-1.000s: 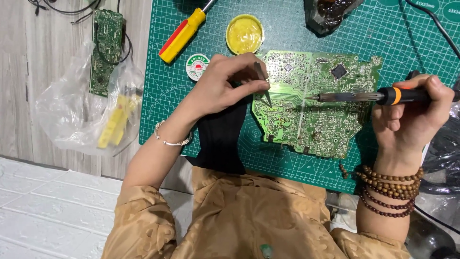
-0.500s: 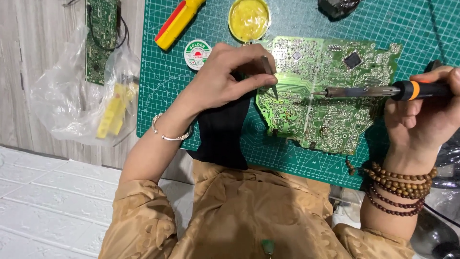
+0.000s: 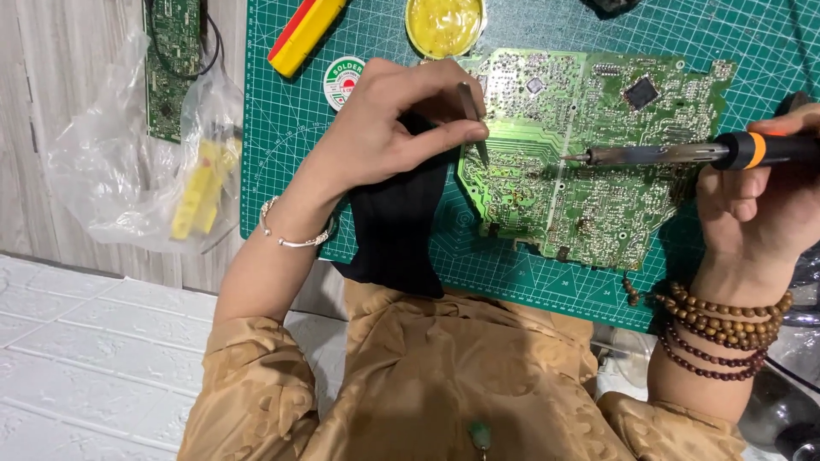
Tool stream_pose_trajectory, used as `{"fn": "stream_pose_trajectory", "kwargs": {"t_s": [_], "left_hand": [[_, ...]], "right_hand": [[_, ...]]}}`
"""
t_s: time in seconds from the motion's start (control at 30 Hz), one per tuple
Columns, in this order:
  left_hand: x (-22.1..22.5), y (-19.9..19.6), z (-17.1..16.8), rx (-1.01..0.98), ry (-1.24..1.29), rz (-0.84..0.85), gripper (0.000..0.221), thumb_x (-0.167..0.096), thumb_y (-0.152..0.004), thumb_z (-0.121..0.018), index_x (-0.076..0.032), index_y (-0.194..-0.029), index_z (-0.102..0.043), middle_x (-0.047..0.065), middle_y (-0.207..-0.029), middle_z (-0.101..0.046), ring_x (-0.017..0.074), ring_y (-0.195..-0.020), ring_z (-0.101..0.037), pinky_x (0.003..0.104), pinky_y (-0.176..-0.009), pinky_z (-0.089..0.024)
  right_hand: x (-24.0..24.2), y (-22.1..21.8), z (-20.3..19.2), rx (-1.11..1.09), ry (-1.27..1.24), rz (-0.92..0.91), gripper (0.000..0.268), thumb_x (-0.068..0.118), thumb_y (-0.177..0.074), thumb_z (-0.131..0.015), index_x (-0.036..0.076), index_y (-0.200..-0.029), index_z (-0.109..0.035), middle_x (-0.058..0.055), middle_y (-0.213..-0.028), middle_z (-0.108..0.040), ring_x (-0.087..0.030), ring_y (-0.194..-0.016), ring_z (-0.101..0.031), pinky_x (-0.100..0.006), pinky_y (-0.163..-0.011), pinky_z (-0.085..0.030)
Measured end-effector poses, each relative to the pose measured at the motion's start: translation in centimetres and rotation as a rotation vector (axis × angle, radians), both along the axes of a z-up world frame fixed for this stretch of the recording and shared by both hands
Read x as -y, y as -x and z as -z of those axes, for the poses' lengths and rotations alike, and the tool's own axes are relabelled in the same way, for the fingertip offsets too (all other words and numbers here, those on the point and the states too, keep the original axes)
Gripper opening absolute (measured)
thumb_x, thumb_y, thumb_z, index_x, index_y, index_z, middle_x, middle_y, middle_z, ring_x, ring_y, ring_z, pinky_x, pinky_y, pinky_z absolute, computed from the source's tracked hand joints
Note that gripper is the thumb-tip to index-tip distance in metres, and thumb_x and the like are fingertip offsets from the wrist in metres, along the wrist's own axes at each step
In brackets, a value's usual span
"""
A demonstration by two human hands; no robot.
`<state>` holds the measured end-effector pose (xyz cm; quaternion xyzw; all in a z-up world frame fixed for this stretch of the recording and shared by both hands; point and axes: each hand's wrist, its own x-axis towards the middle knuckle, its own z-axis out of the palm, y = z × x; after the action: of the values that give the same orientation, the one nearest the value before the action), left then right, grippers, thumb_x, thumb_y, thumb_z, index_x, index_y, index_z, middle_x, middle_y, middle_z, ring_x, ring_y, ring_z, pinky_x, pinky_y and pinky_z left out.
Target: Soldering and repairing components on a circuit board using a soldering iron and tweezers.
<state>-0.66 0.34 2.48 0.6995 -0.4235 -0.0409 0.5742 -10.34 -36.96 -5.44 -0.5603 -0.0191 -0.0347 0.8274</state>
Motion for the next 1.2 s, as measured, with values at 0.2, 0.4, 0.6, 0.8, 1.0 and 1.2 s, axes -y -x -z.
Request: {"fn": "stream_pose_trajectory", "kwargs": {"t_s": [0.2, 0.4, 0.6, 0.8, 1.0, 1.2], "left_hand": [[0.2, 0.1, 0.5, 0.019, -0.012, -0.018, 0.019, 0.003, -0.089, -0.078, 0.004, -0.102, -0.065, 0.011, -0.082, -0.072, 0.0151, -0.06, -0.063, 0.022, -0.057, -0.048], [0.3, 0.2, 0.4, 0.059, -0.039, -0.032, 0.017, 0.001, -0.088, -0.079, 0.003, -0.1, -0.066, 0.01, -0.079, -0.072, 0.0139, -0.057, -0.06, 0.022, -0.054, -0.043], [0.4, 1.3, 0.2, 0.218, -0.109, -0.099, 0.014, -0.002, -0.086, -0.081, 0.0, -0.095, -0.07, 0.006, -0.075, -0.073, 0.011, -0.048, -0.053, 0.023, -0.047, -0.036], [0.4, 2.0, -0.3, 0.261, -0.113, -0.041, 0.013, 0.0, -0.086, -0.078, 0.001, -0.094, -0.067, 0.006, -0.074, -0.068, 0.0142, -0.046, -0.049, 0.027, -0.047, -0.038], [0.3, 1.9, -0.3, 0.264, -0.125, -0.054, 0.014, -0.002, -0.085, -0.08, 0.0, -0.093, -0.068, 0.006, -0.075, -0.07, 0.0131, -0.044, -0.047, 0.026, -0.046, -0.036], [0.7, 2.9, -1.2, 0.332, -0.214, -0.048, 0.013, -0.003, -0.089, -0.076, -0.001, -0.095, -0.065, 0.007, -0.078, -0.068, 0.0171, -0.052, -0.056, 0.029, -0.05, -0.044]], "right_hand": [[-1.5, -0.4, -1.5, -0.005, 0.023, -0.009, 0.028, 0.046, -0.11, -0.044, 0.021, -0.109, -0.058, 0.012, -0.064, -0.054, 0.007, -0.046, -0.048, -0.006, -0.042, -0.036], [-2.2, -0.5, -2.4, -0.07, -0.091, 0.038, 0.027, 0.039, -0.109, -0.043, 0.019, -0.1, -0.06, 0.008, -0.062, -0.054, 0.002, -0.041, -0.042, -0.009, -0.042, -0.034], [-2.9, -0.6, -3.3, -0.056, -0.06, 0.069, 0.028, 0.038, -0.107, -0.047, 0.018, -0.097, -0.064, 0.006, -0.063, -0.056, 0.0, -0.04, -0.042, -0.011, -0.043, -0.04], [-3.6, -1.0, -4.3, -0.068, -0.048, 0.071, 0.029, 0.038, -0.105, -0.048, 0.017, -0.095, -0.066, 0.006, -0.059, -0.053, 0.0, -0.036, -0.039, -0.012, -0.038, -0.034], [-3.0, -0.8, -3.3, -0.041, -0.037, 0.055, 0.03, 0.039, -0.107, -0.046, 0.018, -0.098, -0.065, 0.007, -0.06, -0.054, 0.001, -0.039, -0.042, -0.012, -0.041, -0.037], [-2.9, -0.6, -3.0, -0.051, -0.064, 0.076, 0.03, 0.037, -0.108, -0.047, 0.017, -0.098, -0.066, 0.007, -0.061, -0.055, 0.001, -0.04, -0.044, -0.011, -0.049, -0.046]]}}
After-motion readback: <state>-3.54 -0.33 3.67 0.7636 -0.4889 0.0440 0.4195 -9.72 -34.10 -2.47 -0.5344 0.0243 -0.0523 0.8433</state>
